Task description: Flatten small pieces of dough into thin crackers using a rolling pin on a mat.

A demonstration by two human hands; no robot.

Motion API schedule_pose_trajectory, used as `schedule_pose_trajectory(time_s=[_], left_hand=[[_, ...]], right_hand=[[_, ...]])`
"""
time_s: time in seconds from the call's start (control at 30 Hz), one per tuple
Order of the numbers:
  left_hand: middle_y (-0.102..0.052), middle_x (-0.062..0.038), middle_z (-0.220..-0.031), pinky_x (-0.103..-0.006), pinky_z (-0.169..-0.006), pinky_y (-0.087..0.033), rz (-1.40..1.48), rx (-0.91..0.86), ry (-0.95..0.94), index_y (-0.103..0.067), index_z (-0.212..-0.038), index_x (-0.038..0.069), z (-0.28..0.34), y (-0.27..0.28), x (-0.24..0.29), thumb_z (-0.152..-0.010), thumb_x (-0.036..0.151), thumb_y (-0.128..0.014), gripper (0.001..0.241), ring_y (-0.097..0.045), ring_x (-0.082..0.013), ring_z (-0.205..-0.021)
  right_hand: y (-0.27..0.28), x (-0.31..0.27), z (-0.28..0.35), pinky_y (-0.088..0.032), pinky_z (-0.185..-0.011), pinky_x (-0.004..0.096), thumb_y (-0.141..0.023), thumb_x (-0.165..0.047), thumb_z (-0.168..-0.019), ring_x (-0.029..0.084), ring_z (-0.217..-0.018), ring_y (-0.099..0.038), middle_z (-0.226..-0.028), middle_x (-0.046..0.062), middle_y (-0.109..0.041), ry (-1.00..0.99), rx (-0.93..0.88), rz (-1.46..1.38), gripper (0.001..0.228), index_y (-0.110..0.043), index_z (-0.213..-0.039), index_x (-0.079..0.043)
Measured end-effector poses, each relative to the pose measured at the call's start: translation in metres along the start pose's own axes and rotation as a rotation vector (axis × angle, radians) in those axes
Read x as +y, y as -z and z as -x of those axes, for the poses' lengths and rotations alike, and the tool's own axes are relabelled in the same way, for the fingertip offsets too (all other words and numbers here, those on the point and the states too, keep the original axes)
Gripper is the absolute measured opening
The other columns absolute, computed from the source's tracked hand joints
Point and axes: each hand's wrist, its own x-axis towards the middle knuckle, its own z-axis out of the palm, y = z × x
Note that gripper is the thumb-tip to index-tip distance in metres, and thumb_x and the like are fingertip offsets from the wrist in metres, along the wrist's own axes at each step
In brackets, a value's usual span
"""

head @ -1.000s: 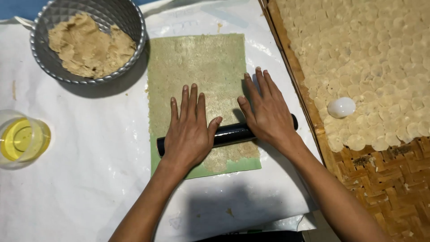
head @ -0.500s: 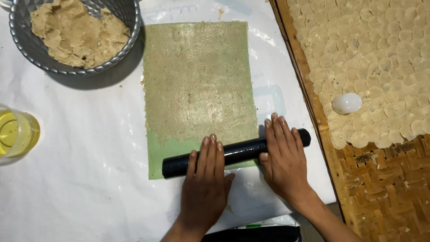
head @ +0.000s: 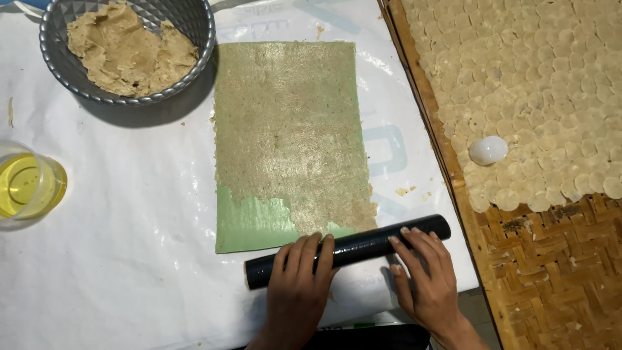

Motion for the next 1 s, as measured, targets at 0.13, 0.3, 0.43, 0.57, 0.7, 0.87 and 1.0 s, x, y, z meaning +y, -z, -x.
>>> schedule_pose_trajectory(time_s=[0.13, 0.3, 0.43, 0.57, 0.7, 0.87, 1.0], left_hand=[[-0.064, -0.025, -0.121, -0.047, -0.093, -0.048, -0.013, -0.037, -0.093, -0.06, -0.13, -0.006, -0.005, 0.006, -0.004, -0.09, 0.015, -0.064, 0.046, -0.063, -0.0352, -0.107], [-0.069, -0.019, -0.114, -0.0458, -0.09, -0.053, -0.004, -0.006, 0.008, -0.06, -0.133, -0.004, -0.026, 0.007, -0.023, -0.094, 0.025, -0.07, 0.049, -0.067, -0.0287, -0.102], [-0.063, -0.013, -0.118, -0.0489, -0.104, -0.046, -0.074, -0.147, 0.106, -0.056, -0.14, 0.001, -0.05, -0.005, -0.061, -0.096, 0.033, -0.067, 0.056, -0.06, -0.0275, -0.111], [-0.065, -0.018, -0.115, -0.0488, -0.099, -0.043, 0.042, -0.109, 0.112, -0.065, -0.126, -0.002, -0.076, 0.017, -0.066, -0.093, 0.039, -0.071, 0.053, -0.06, -0.0312, -0.106], [-0.042, -0.032, -0.152, -0.0626, -0.12, -0.024, 0.002, -0.038, 0.165, -0.05, -0.142, -0.008, -0.097, 0.012, -0.078, -0.103, 0.046, -0.051, 0.066, -0.036, -0.0445, -0.144], [-0.023, -0.036, -0.164, -0.0613, -0.126, -0.009, -0.15, -0.179, 0.182, -0.03, -0.151, -0.017, -0.083, -0.003, -0.061, -0.11, 0.043, -0.023, 0.073, -0.018, -0.0428, -0.157], [-0.048, -0.037, -0.149, -0.0615, -0.119, -0.033, -0.163, -0.024, 0.128, -0.048, -0.14, -0.016, -0.055, 0.001, -0.031, -0.105, 0.04, -0.047, 0.066, -0.046, -0.0458, -0.144]], right_hand=[[0.01, -0.002, -0.021, -0.05, -0.112, 0.05, -0.061, -0.016, -0.092, 0.027, -0.105, -0.066, -0.113, 0.012, -0.068, 0.036, 0.057, -0.092, 0.027, -0.067, -0.115, -0.003], [0.008, -0.005, -0.098, -0.053, -0.079, 0.037, -0.056, -0.018, -0.098, 0.023, -0.082, -0.065, -0.097, 0.014, -0.073, 0.12, 0.049, -0.128, 0.026, -0.069, -0.111, 0.0], [-0.018, -0.008, -0.172, -0.053, -0.06, 0.03, -0.051, -0.028, -0.106, 0.019, -0.072, -0.061, -0.093, 0.01, -0.066, 0.131, -0.111, -0.068, 0.035, -0.069, -0.118, 0.0], [-0.048, -0.003, -0.205, -0.05, -0.084, 0.041, -0.038, -0.041, -0.109, 0.029, -0.101, -0.057, -0.115, 0.016, -0.061, 0.102, -0.176, -0.019, 0.05, -0.065, -0.127, -0.003], [-0.055, -0.003, -0.199, -0.024, -0.117, 0.057, -0.016, -0.061, -0.103, 0.042, -0.147, -0.027, -0.16, 0.025, -0.031, -0.019, -0.366, 0.008, 0.077, -0.04, -0.152, -0.006], [-0.043, -0.004, -0.159, -0.005, -0.128, 0.05, -0.007, -0.054, -0.107, 0.034, -0.157, -0.014, -0.167, 0.022, -0.022, 0.016, -0.34, 0.133, 0.078, -0.026, -0.158, 0.001], [-0.037, -0.005, -0.121, -0.014, -0.128, 0.052, -0.013, -0.044, -0.109, 0.033, -0.157, -0.023, -0.165, 0.021, -0.033, 0.047, -0.237, 0.118, 0.07, -0.031, -0.156, 0.005]])
